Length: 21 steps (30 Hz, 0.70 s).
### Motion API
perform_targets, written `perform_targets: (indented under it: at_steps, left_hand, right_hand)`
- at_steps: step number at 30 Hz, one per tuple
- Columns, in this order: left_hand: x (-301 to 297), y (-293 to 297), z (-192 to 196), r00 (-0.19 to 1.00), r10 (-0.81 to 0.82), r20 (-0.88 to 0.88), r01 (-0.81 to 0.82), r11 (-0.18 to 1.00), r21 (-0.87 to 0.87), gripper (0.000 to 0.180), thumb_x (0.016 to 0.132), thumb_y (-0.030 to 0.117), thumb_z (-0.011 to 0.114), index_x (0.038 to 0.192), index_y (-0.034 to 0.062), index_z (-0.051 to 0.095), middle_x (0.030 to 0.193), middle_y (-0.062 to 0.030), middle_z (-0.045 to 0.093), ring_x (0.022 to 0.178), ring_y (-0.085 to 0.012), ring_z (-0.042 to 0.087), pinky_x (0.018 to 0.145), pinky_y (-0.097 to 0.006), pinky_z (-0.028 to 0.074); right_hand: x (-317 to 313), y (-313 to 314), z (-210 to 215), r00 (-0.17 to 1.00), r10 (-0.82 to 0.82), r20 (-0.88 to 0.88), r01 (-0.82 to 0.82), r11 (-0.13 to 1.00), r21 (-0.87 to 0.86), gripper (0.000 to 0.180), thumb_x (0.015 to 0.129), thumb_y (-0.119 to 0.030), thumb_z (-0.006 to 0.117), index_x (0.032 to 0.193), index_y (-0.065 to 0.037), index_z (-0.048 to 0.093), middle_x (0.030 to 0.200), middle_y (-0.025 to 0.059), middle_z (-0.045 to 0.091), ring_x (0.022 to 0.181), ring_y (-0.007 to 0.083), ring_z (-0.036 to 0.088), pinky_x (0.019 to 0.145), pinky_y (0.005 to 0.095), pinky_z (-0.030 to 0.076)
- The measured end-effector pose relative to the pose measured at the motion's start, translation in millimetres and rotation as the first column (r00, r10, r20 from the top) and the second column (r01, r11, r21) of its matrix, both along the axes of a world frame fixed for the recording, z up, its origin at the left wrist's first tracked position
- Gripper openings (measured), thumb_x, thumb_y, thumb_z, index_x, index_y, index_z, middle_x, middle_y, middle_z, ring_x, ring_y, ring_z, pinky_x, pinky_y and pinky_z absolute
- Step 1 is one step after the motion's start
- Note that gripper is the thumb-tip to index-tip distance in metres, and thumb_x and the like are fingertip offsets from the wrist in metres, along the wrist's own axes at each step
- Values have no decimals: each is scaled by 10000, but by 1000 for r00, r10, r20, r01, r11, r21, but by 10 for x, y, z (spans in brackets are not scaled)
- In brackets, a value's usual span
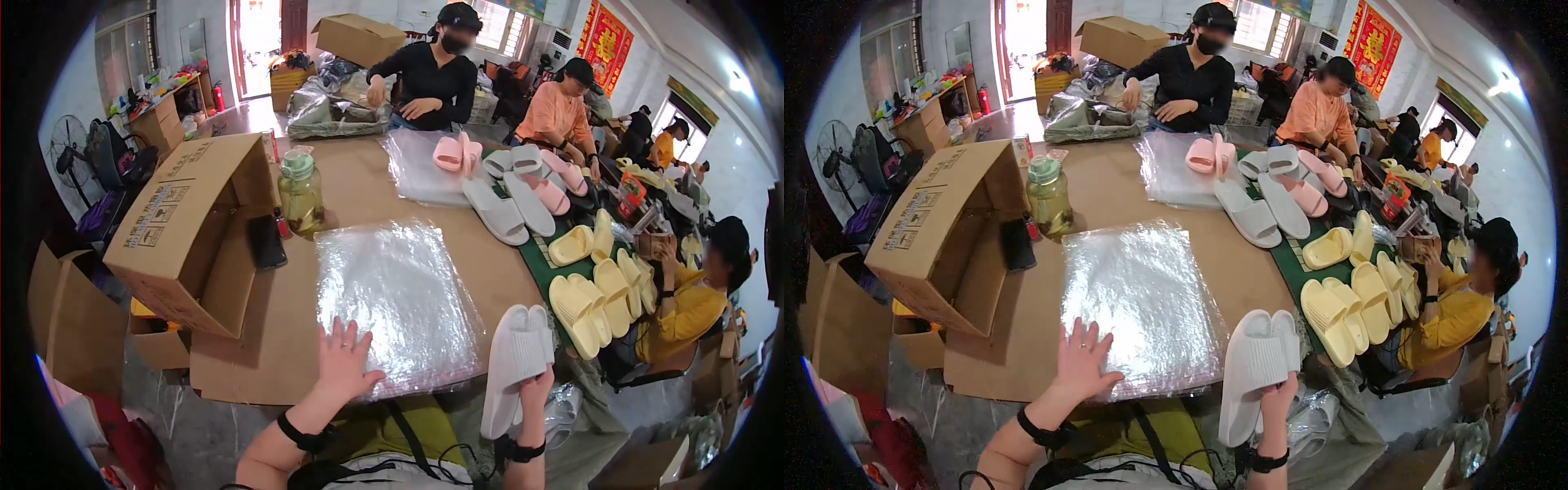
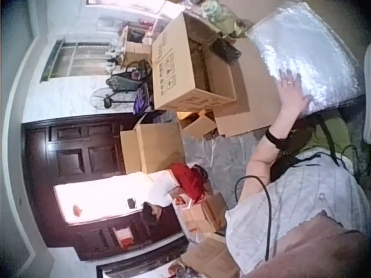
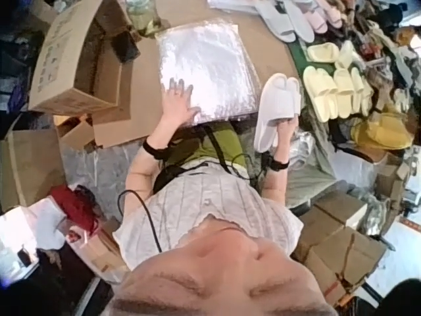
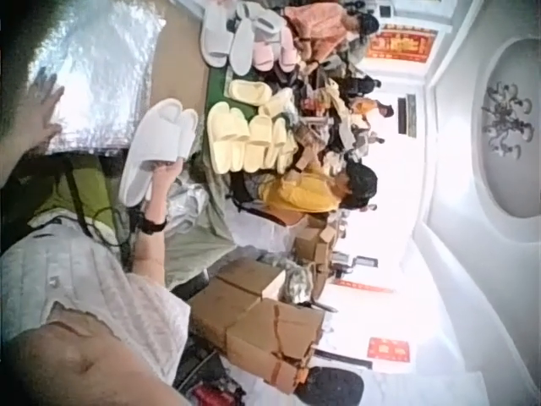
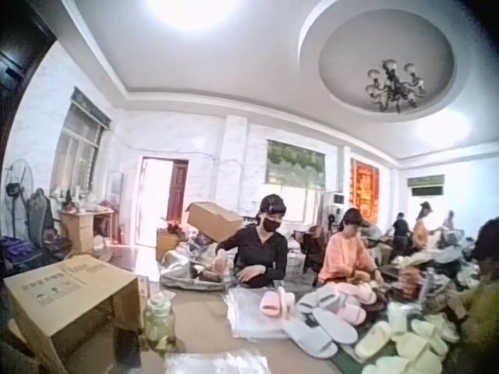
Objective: The recorder is seen checking and packing various types of slippers into plastic bags and placing them into boxes.
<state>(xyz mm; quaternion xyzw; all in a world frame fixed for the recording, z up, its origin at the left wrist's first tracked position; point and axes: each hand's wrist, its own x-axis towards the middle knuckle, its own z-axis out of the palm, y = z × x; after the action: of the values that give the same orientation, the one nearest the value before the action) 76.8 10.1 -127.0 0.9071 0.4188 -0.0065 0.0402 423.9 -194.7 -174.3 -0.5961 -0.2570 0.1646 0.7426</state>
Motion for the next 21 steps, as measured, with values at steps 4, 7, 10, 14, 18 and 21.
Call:
perform_targets:
  at_steps: [4, 7, 10, 14, 18, 21]
  left_hand:
    - [48, -17, 145, 991, -99, 92, 99, 995, 6, 883, 815, 587, 683, 1529, 169, 376, 1593, -206, 283, 1490, -454, 146, 1200, -583, 124]
    - [187, -53, 70, 931, -283, 232, 281, 959, 43, 852, 812, 500, 726, 1500, 121, 395, 1558, -214, 332, 1454, -430, 259, 1158, -516, 295]
    - [295, -157, 36, 856, -371, 360, 370, 926, 74, 771, 826, 451, 723, 1459, 116, 439, 1515, -206, 395, 1382, -400, 397, 1068, -481, 419]
    - [329, -97, -175, 900, -287, 329, 308, 951, -11, 648, 814, 445, 739, 1352, 137, 548, 1436, -183, 484, 1290, -390, 490, 986, -475, 469]
    - [335, -58, -108, 859, -233, 456, 281, 959, -39, 515, 805, 435, 751, 1214, 133, 662, 1347, -127, 575, 1214, -350, 548, 940, -459, 487]
    - [350, -37, 12, 845, -207, 493, 275, 959, -68, 482, 800, 416, 757, 1184, 135, 680, 1304, -104, 603, 1152, -335, 572, 918, -450, 496]
  right_hand:
    - [-113, -349, 27, 987, -26, 162, 50, 988, -146, 487, 885, -68, 654, 1339, 17, 502, 1186, 89, 624, 1074, 183, 617, 920, 339, 519]
    - [-332, -346, 318, 997, -18, 77, 27, 993, -116, 454, 887, -70, 645, 1318, 18, 530, 1205, 77, 619, 1071, 181, 620, 917, 326, 518]
    - [-392, -364, 275, 999, -35, 26, 38, 993, -110, 432, 898, -88, 640, 1307, 18, 547, 1193, 74, 628, 1058, 174, 624, 905, 312, 518]
    - [-582, -250, 618, 964, 17, 266, 39, 979, -201, 424, 899, -131, 652, 1287, 21, 571, 1178, 82, 640, 1052, 176, 629, 901, 315, 511]
    - [-739, -175, 833, 896, 55, 441, 57, 970, -238, 447, 868, -183, 693, 1247, 36, 601, 1168, 116, 662, 1076, 216, 634, 918, 343, 494]
    - [-712, -184, 714, 896, 111, 430, 1, 968, -253, 453, 849, -183, 710, 1234, 38, 618, 1184, 136, 672, 1094, 239, 637, 932, 355, 486]
